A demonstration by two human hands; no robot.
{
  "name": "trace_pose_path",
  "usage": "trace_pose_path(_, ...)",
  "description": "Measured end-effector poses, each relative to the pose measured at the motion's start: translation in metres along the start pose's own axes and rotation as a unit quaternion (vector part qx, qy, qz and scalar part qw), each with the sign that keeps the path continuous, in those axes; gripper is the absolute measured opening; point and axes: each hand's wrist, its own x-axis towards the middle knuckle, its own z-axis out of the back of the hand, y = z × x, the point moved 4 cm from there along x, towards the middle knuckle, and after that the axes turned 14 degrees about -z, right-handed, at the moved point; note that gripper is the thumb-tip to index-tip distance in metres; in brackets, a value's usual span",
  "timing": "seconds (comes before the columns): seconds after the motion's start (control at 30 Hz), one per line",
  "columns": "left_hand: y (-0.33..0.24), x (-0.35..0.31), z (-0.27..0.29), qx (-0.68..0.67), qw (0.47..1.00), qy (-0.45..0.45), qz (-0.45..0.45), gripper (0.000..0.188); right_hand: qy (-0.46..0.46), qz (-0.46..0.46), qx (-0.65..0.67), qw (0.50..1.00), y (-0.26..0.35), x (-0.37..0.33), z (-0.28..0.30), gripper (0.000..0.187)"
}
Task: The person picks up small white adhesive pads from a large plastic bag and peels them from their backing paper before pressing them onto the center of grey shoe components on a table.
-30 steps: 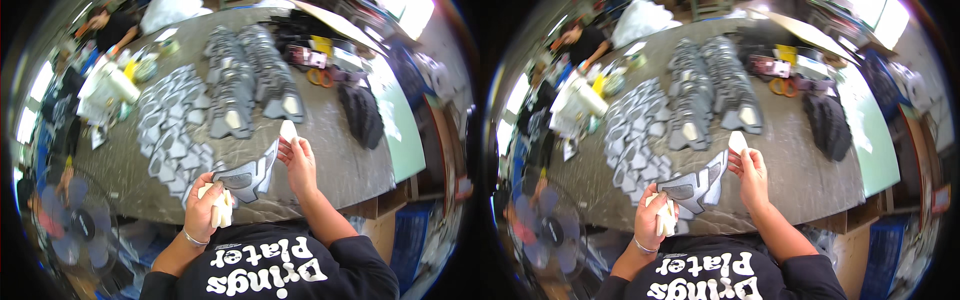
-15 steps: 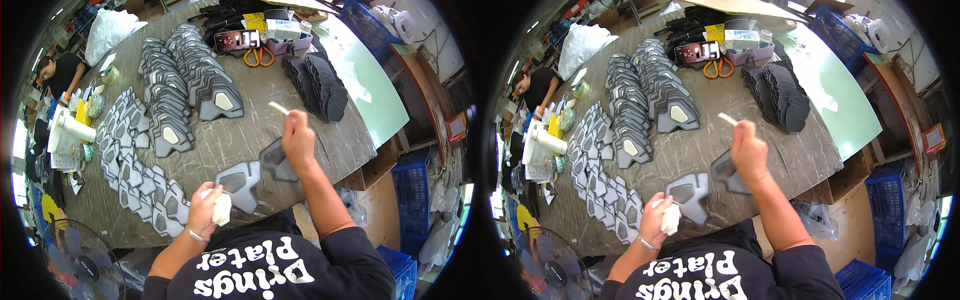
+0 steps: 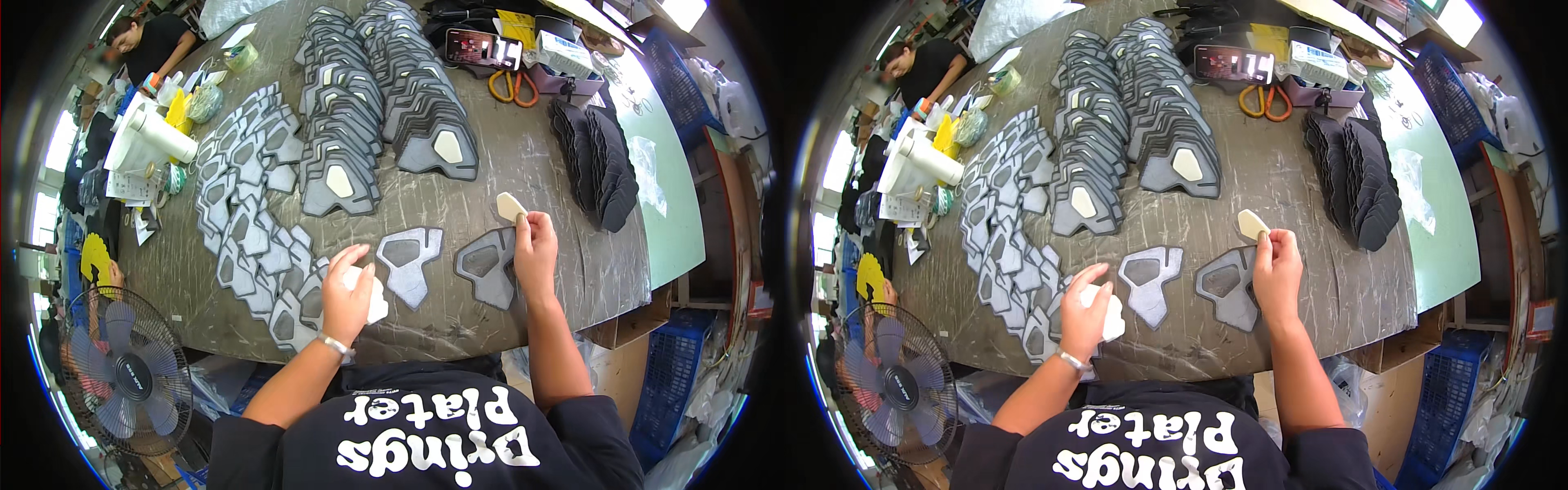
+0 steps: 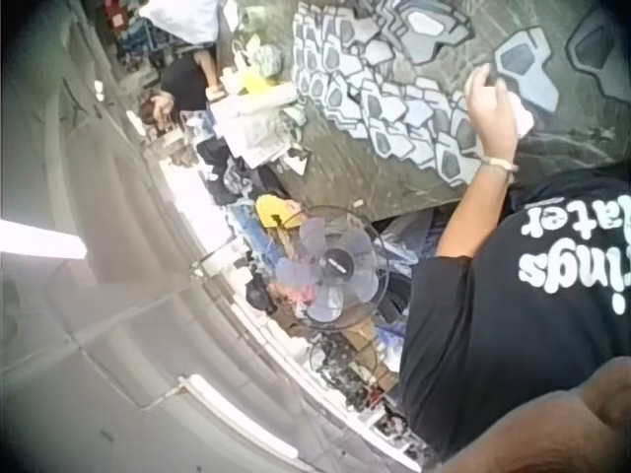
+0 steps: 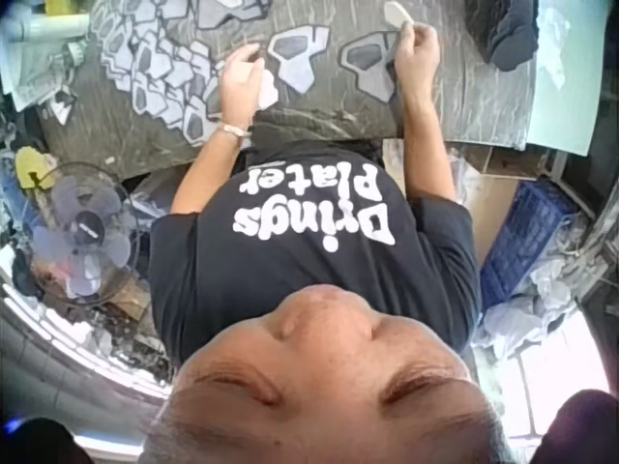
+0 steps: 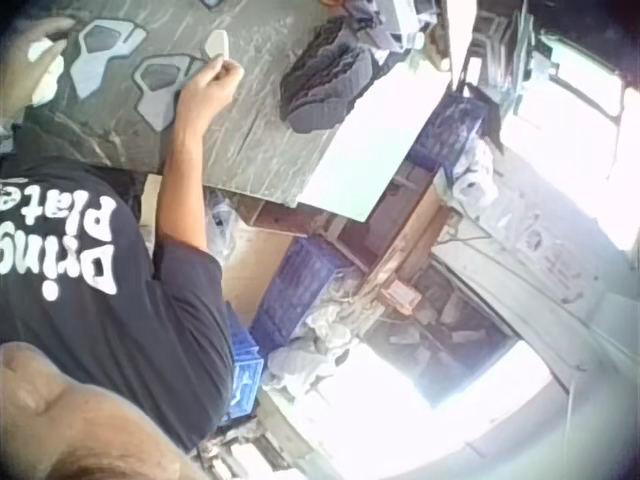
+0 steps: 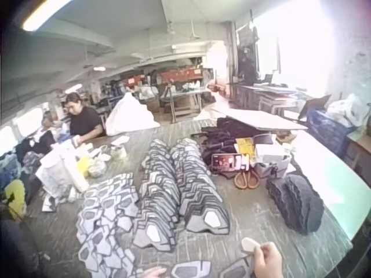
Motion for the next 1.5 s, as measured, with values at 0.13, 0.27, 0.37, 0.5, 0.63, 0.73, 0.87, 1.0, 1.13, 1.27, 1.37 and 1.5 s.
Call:
trace_pose_path(0.13, -0.049, -0.009, -0.015, -0.154, 0.962, 0.151, 0.167, 0.023, -0.043, 0.037, -0.061, 0.997, 0.028, -0.009, 0.028, 0.013)
trace_pose_path(0.27, -0.084, -0.009, -0.056, 0.020, 0.932, 0.316, -0.179, 0.033, 0.178, -0.082, 0.019, 0.980, 0.014, -0.005, 0.040, 0.016)
trace_pose_path(0.37, -0.100, -0.019, -0.089, 0.068, 0.887, 0.386, -0.244, 0.034, 0.259, -0.108, 0.015, 0.960, 0.019, -0.011, 0.033, 0.016)
trace_pose_path(0.5, -0.100, -0.031, -0.111, 0.156, 0.840, 0.420, -0.308, 0.031, 0.267, -0.054, -0.013, 0.962, 0.024, 0.005, 0.020, 0.017)
trace_pose_path(0.63, -0.099, -0.029, -0.106, 0.207, 0.817, 0.439, -0.311, 0.030, 0.209, 0.068, -0.173, 0.960, 0.032, 0.003, 0.025, 0.015)
trace_pose_path(0.73, -0.093, -0.025, -0.089, 0.266, 0.792, 0.447, -0.319, 0.030, 0.191, 0.063, -0.161, 0.966, 0.019, -0.007, 0.035, 0.015)
trace_pose_path(0.87, -0.094, -0.023, -0.067, 0.237, 0.820, 0.417, -0.312, 0.033, 0.195, -0.134, -0.006, 0.972, 0.000, -0.028, 0.047, 0.016)
trace_pose_path(1.0, -0.095, -0.023, -0.067, 0.205, 0.844, 0.408, -0.283, 0.034, 0.213, -0.241, 0.078, 0.944, 0.006, -0.042, 0.049, 0.016)
trace_pose_path(1.13, -0.086, -0.022, -0.072, 0.232, 0.821, 0.443, -0.276, 0.038, 0.250, -0.297, 0.075, 0.918, 0.005, -0.069, 0.040, 0.020)
trace_pose_path(1.27, -0.084, -0.021, -0.074, 0.239, 0.823, 0.431, -0.283, 0.039, 0.180, -0.315, 0.093, 0.927, 0.002, -0.096, 0.046, 0.019)
trace_pose_path(1.37, -0.085, -0.020, -0.079, 0.259, 0.829, 0.394, -0.300, 0.037, 0.150, -0.304, 0.134, 0.931, 0.000, -0.096, 0.044, 0.018)
trace_pose_path(1.5, -0.081, -0.015, -0.084, 0.259, 0.840, 0.373, -0.298, 0.034, 0.157, -0.261, 0.136, 0.943, 0.004, -0.066, 0.028, 0.018)
